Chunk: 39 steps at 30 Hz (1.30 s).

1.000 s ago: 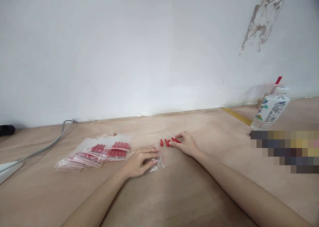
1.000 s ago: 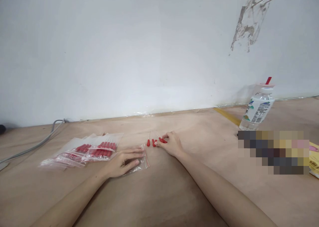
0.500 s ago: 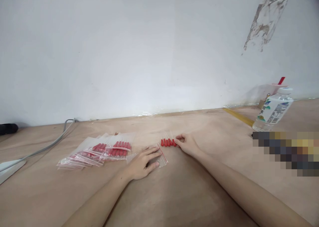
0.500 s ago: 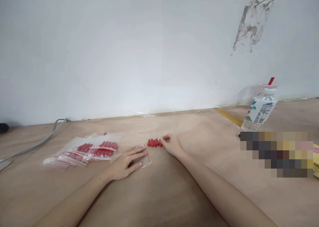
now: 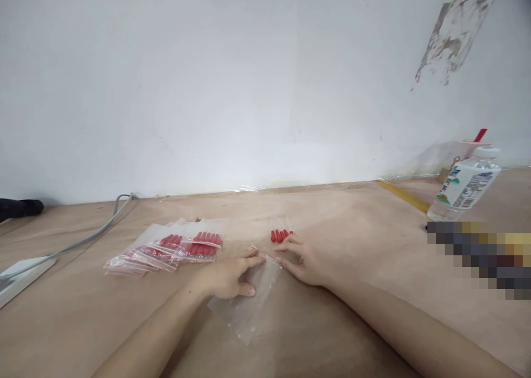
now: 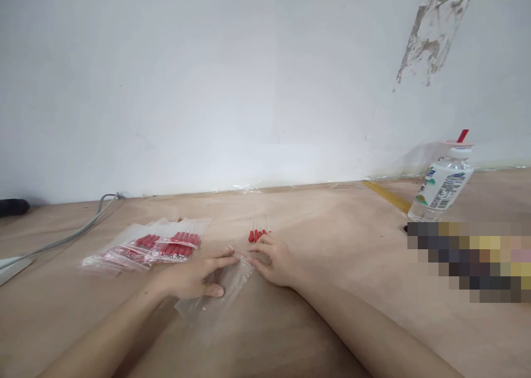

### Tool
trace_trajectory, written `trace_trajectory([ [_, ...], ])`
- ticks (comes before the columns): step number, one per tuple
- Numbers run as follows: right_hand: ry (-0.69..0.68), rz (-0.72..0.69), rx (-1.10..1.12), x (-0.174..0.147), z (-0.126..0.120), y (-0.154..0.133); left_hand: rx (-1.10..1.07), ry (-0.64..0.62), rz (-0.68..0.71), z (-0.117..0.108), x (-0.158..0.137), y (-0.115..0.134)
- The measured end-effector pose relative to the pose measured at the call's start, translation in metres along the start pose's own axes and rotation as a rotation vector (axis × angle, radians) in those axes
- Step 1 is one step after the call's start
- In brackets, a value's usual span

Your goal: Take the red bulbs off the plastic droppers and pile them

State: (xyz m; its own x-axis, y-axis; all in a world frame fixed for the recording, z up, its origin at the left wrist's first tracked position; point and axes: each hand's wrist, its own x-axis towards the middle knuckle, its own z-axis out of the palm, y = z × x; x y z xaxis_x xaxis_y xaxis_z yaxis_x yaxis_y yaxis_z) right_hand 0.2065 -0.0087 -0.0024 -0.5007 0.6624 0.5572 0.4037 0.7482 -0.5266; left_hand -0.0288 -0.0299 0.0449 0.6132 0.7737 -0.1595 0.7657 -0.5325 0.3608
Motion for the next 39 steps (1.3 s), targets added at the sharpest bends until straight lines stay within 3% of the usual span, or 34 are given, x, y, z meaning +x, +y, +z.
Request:
trace_trajectory([
  [2, -0.103, -0.075, -0.058, -0.001, 0.005, -0.011, -0.010, -0.022, -0.038, -0.002, 0.000, 0.002],
  [4, -0.133, -0.047, -0.108, 0.000, 0.013, -0.018, -0.029, -0.013, -0.028, -0.003, 0.000, 0.002],
  [10, 0.025, 0.464, -0.081, 0.011, 0.035, -0.021, -0.177, -0.001, 0.043, -0.008, 0.002, -0.006],
  [14, -0.060, 0.522, -0.079, 0.016, 0.040, -0.022, -0.296, -0.006, 0.032, -0.019, 0.001, -0.016],
  [18, -0.120, 0.529, 0.183, 0.017, 0.029, -0.019, -0.043, 0.147, -0.178, -0.041, -0.009, -0.031],
  [21, -0.097, 0.605, 0.508, 0.022, 0.001, -0.008, 0.183, 0.242, -0.381, -0.055, -0.020, -0.044],
  [23, 0.065, 0.610, 0.544, 0.027, -0.026, 0.006, 0.255, 0.273, -0.440, -0.059, -0.025, -0.052],
  [25, 0.357, 0.605, 0.341, 0.028, -0.052, 0.024, 0.295, 0.294, -0.442, -0.060, -0.025, -0.059],
  [27, 0.541, 0.605, 0.229, 0.023, -0.073, 0.045, 0.308, 0.295, -0.415, -0.058, -0.023, -0.064],
  [29, 0.771, 0.505, -0.022, 0.011, -0.085, 0.063, 0.294, 0.277, -0.391, -0.055, -0.020, -0.068],
  [30, 0.783, 0.424, -0.166, 0.003, -0.088, 0.071, 0.285, 0.278, -0.382, -0.054, -0.019, -0.070],
  [32, 0.564, 0.338, -0.308, -0.012, -0.090, 0.081, 0.276, 0.305, -0.373, -0.053, -0.018, -0.074],
  [34, 0.166, 0.346, -0.355, -0.024, -0.089, 0.085, 0.268, 0.337, -0.358, -0.051, -0.015, -0.076],
  [36, -0.131, 0.401, -0.356, -0.031, -0.086, 0.084, 0.252, 0.374, -0.331, -0.047, -0.011, -0.076],
  [37, -0.208, 0.427, -0.354, -0.033, -0.085, 0.082, 0.246, 0.405, -0.321, -0.044, -0.008, -0.075],
  [39, -0.205, 0.441, -0.379, -0.033, -0.083, 0.079, 0.243, 0.510, -0.316, -0.035, -0.001, -0.069],
])
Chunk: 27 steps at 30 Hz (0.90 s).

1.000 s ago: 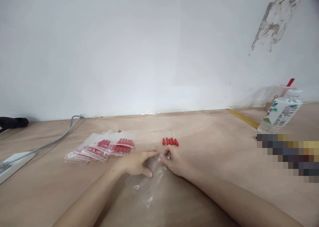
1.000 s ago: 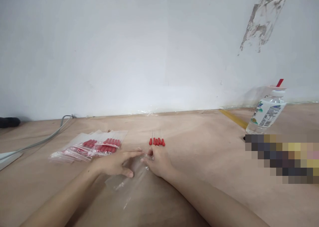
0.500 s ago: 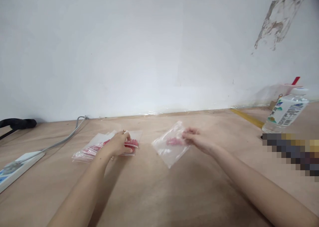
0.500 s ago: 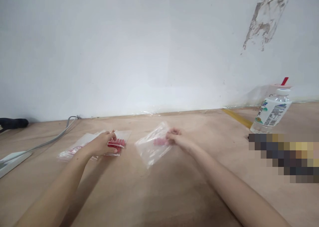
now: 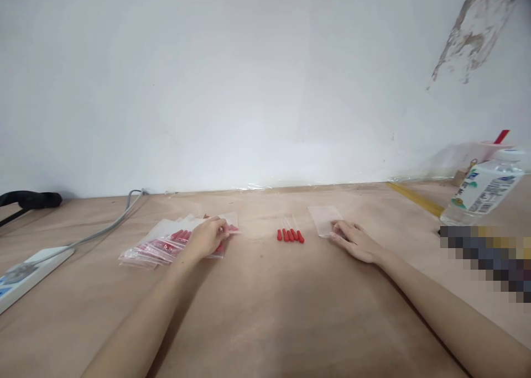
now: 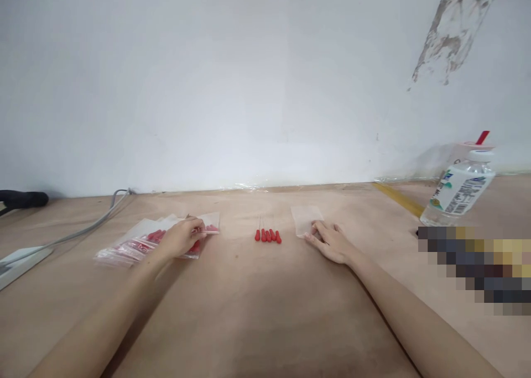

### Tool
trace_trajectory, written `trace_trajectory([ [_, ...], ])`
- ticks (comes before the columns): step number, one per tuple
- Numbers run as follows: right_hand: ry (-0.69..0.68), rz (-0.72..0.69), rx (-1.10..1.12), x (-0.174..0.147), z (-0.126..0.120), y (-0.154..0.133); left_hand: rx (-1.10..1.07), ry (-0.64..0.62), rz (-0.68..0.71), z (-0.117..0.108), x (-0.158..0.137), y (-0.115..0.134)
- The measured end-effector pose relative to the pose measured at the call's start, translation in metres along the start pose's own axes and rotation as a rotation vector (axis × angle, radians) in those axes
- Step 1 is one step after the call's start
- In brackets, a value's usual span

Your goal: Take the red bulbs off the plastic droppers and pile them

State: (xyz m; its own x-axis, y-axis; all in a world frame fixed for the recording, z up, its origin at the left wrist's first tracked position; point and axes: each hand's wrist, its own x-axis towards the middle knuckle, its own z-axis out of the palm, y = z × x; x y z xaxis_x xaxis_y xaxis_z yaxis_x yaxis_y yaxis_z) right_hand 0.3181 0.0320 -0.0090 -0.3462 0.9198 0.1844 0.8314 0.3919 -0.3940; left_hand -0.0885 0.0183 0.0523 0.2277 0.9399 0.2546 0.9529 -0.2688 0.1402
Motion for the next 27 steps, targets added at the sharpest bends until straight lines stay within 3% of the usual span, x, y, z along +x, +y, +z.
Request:
trace_trajectory([
  [3, 0.189, -0.065, -0.040, 0.002, 0.004, -0.011, -0.046, 0.160, -0.008, 0.018, -0.004, 0.024],
  [6, 0.351, -0.208, 0.027, 0.003, 0.014, -0.032, -0.132, 0.193, 0.048, 0.038, -0.011, 0.047],
  [12, 0.371, -0.505, 0.128, 0.010, 0.048, -0.095, -0.285, 0.278, 0.110, 0.061, -0.018, 0.057],
  [20, 0.397, -0.540, 0.059, 0.042, 0.072, -0.144, -0.660, 0.138, -0.053, 0.061, -0.016, 0.052],
  [27, 0.448, -0.485, 0.026, 0.042, 0.076, -0.147, -0.663, -0.008, -0.037, 0.050, -0.015, 0.050],
])
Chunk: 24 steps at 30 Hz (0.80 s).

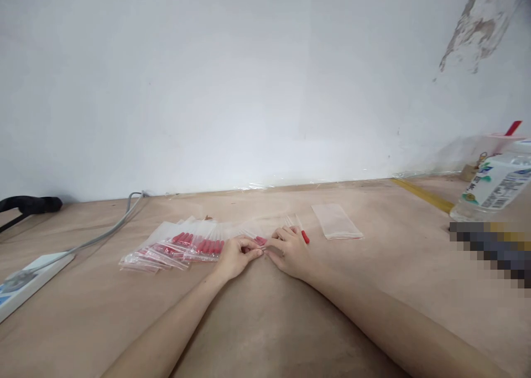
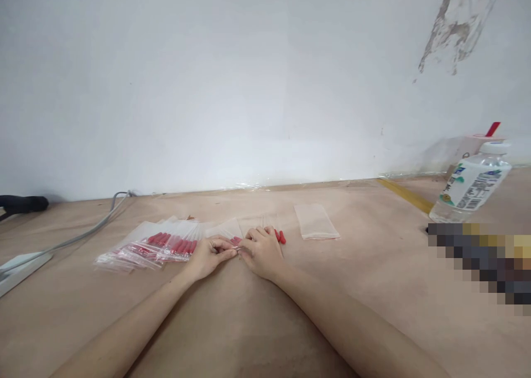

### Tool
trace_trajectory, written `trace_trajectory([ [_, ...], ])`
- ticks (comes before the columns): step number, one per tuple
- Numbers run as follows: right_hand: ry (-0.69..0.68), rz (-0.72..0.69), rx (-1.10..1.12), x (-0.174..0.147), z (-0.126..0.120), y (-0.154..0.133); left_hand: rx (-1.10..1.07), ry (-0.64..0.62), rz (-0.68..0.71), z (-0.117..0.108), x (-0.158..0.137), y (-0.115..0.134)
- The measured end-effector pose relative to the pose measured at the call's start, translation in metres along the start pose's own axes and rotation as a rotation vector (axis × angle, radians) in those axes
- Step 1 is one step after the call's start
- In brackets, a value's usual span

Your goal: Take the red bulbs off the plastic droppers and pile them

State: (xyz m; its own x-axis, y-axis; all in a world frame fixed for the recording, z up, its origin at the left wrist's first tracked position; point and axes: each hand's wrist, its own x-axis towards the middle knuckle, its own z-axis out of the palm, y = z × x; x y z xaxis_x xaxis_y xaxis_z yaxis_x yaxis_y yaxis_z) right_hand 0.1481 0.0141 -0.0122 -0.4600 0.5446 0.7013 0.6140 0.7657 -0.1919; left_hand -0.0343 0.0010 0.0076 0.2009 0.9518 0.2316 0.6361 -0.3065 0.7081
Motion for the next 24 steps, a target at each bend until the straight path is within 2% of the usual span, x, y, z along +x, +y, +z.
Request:
trace_trajectory([
  [3, -0.036, 0.016, 0.001, -0.0026, -0.0024, -0.0007, -0.001, -0.104, 0.048, -0.0095, -0.0009, 0.0066],
  [9, -0.025, 0.040, 0.033, -0.0017, -0.0028, 0.0000, -0.008, -0.058, -0.015, -0.0087, -0.0005, 0.0091],
  [15, -0.039, -0.046, 0.016, -0.0035, -0.0007, -0.0005, -0.083, -0.073, -0.089, -0.0059, 0.0016, 0.0063],
  [24, -0.115, -0.119, -0.094, 0.0005, 0.0011, -0.0033, -0.069, -0.114, -0.099, -0.0078, 0.0012, 0.0055],
])
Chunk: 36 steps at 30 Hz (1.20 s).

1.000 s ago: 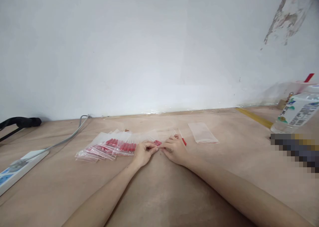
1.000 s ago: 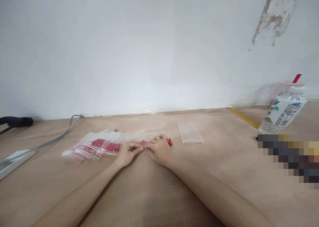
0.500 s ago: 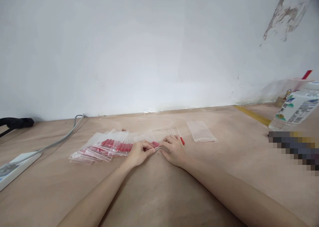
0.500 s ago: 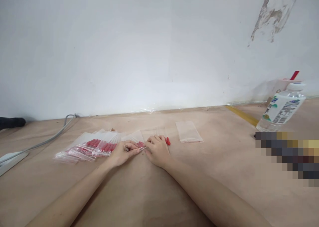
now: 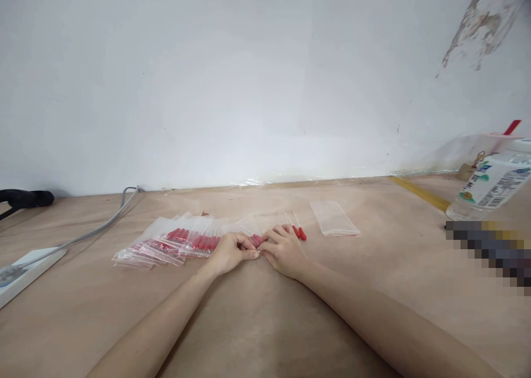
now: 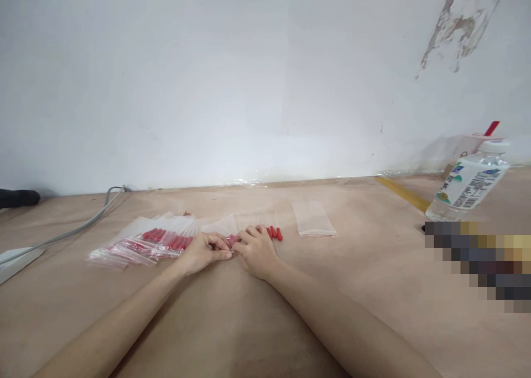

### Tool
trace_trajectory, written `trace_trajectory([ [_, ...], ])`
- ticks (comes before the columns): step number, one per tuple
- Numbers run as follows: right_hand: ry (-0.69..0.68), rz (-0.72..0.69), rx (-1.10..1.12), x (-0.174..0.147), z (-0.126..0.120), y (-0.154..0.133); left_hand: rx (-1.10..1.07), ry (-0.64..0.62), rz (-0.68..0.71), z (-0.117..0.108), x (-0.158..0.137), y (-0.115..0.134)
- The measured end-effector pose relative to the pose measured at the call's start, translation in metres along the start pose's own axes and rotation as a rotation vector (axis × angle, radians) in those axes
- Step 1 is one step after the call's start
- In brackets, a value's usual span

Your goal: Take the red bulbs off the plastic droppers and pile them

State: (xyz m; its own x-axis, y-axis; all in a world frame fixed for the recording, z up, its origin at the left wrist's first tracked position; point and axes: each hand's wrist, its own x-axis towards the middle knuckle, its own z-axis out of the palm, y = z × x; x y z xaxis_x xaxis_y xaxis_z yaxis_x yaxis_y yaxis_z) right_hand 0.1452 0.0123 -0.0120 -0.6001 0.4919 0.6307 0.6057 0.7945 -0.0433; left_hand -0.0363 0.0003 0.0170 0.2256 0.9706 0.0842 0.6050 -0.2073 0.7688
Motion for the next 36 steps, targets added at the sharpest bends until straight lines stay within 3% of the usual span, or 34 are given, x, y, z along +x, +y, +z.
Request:
trace_trajectory([
  [3, -0.014, 0.000, -0.044, 0.001, 0.001, -0.001, 0.093, 0.004, 0.054, 0.000, -0.002, 0.004],
  [8, 0.008, -0.007, -0.063, 0.000, 0.002, -0.001, 0.303, 0.128, 0.271, 0.006, -0.005, 0.008],
  [15, -0.035, -0.022, -0.025, 0.002, 0.006, 0.002, 0.229, 0.173, 0.315, 0.021, -0.006, 0.000],
  [24, -0.043, -0.131, 0.284, -0.001, -0.006, -0.002, 0.093, 0.272, 0.123, 0.012, -0.002, 0.002],
  [27, -0.085, -0.133, 0.363, -0.010, -0.018, 0.002, 0.059, 0.214, 0.177, 0.003, -0.003, 0.002],
  [30, -0.119, -0.116, 0.414, -0.025, -0.029, 0.010, 0.109, 0.065, 0.275, -0.003, -0.006, -0.001],
  [33, -0.045, -0.022, 0.386, -0.037, -0.036, 0.017, 0.166, -0.071, 0.342, -0.005, -0.009, -0.002],
  [36, 0.038, 0.107, 0.309, -0.041, -0.036, 0.017, 0.219, -0.130, 0.386, -0.001, -0.012, 0.000],
])
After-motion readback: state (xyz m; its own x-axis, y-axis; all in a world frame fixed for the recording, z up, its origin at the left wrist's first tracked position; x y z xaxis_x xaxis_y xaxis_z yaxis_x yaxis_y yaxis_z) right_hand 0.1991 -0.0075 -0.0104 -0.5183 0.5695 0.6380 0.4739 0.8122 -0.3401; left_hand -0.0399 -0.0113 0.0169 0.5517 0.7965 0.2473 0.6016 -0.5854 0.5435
